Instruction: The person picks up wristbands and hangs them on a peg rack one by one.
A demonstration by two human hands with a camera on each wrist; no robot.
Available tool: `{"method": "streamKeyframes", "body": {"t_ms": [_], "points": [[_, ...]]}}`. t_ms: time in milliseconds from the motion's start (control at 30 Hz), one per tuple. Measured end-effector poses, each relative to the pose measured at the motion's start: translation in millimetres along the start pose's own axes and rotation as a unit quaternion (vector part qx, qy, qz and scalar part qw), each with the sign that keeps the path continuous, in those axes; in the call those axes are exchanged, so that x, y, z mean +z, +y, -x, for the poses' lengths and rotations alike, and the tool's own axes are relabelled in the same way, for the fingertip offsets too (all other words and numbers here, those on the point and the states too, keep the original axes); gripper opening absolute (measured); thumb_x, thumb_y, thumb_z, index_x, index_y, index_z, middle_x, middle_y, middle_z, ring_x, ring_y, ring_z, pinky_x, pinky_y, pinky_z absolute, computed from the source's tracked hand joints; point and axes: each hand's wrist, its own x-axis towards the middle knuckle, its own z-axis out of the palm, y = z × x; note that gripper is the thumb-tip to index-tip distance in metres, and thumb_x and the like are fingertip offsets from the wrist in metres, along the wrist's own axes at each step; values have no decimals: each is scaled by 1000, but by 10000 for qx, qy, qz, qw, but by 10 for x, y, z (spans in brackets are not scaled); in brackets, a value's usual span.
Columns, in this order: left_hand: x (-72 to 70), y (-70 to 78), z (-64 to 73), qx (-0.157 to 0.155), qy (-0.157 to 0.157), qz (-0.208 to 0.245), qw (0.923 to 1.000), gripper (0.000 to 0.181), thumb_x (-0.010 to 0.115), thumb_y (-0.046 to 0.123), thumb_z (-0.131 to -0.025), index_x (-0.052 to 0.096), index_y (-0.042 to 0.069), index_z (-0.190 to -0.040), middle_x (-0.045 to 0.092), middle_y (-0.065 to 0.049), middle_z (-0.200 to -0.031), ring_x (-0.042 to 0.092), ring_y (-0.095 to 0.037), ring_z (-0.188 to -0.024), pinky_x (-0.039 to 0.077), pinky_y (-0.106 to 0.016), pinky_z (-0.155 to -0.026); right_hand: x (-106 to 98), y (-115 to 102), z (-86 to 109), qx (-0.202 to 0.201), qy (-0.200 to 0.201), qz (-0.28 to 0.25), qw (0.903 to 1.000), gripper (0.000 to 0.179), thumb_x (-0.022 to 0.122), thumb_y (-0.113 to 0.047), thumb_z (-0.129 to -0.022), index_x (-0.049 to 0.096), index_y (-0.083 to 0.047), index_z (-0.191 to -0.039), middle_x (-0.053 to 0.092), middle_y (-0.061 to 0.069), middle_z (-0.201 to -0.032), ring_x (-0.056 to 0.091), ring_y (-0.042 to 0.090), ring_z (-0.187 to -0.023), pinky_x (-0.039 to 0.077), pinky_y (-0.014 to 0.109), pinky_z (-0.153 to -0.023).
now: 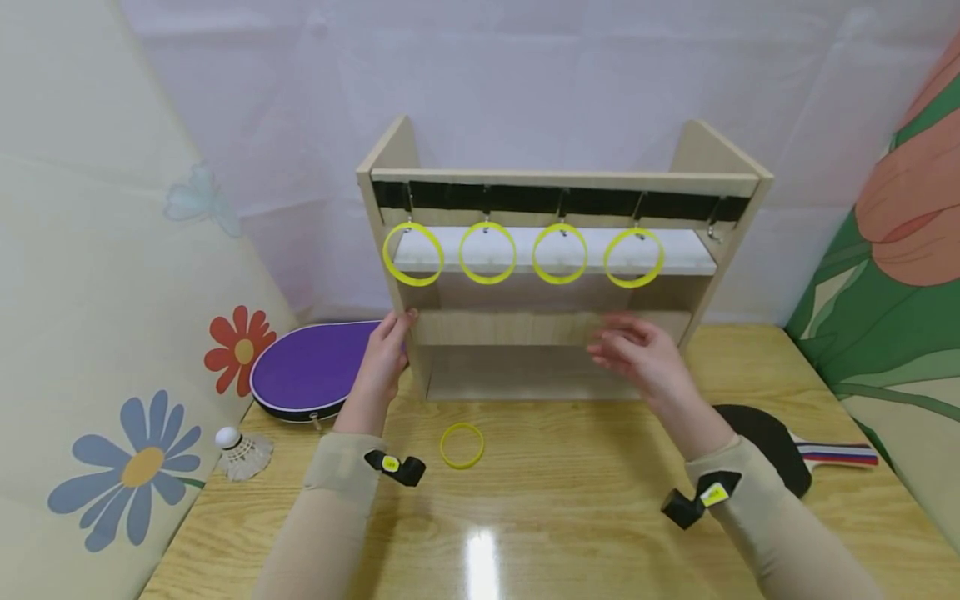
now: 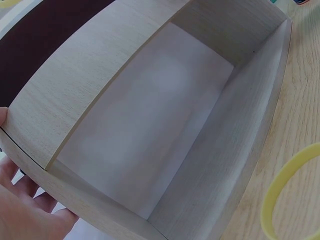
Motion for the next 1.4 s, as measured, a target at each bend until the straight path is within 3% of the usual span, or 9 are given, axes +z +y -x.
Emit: {"method": "streamKeyframes", "body": {"t_ms": [200,533,800,967,1233,1400], "points": [[-6,-15,-5,5,48,12,10000,53,45,34,-103,38,15,-152,43,-15,-142,45,-30,-130,33,-50,-114,113,188,2,248,-125,248,9993,47,51,1,-100,36,13,-143,68,-8,-92,70,7,-82,57,22,-78],[0,2,-4,59,0,13,10000,54,45,33,-103,37,11,-152,43,-15,-143,43,-29,-132,33,-48,-113,370,520,-8,455,-390,229,9979,44,52,3,-98,40,17,-138,67,-5,-89,69,8,-78,58,24,-75],[-1,4,11,79,2,27,10000,54,44,33,-104,36,10,-152,43,-16,-143,43,-30,-132,33,-50,-113,598,800,7,778,-486,364,9951,40,54,6,-95,47,14,-134,67,3,-94,68,13,-80,59,31,-79],[-6,-1,10,88,-7,25,10000,55,44,33,-103,35,11,-153,43,-17,-144,44,-30,-131,33,-50,-113,697,969,34,1006,-545,303,9930,41,55,7,-94,46,15,-134,66,4,-93,67,12,-76,59,27,-74],[0,-3,4,70,18,-16,10000,53,44,35,-104,38,12,-151,50,-6,-130,52,-18,-116,36,-51,-109,791,1193,58,1123,-614,473,9906,40,56,5,-94,48,15,-132,67,16,-98,67,12,-73,60,34,-75],[4,-4,6,80,4,31,10000,53,45,34,-104,38,13,-151,50,-6,-130,52,-19,-117,34,-54,-111,852,1331,47,1218,-648,484,9893,39,56,6,-93,50,15,-130,65,18,-97,66,13,-71,60,33,-73]]}}
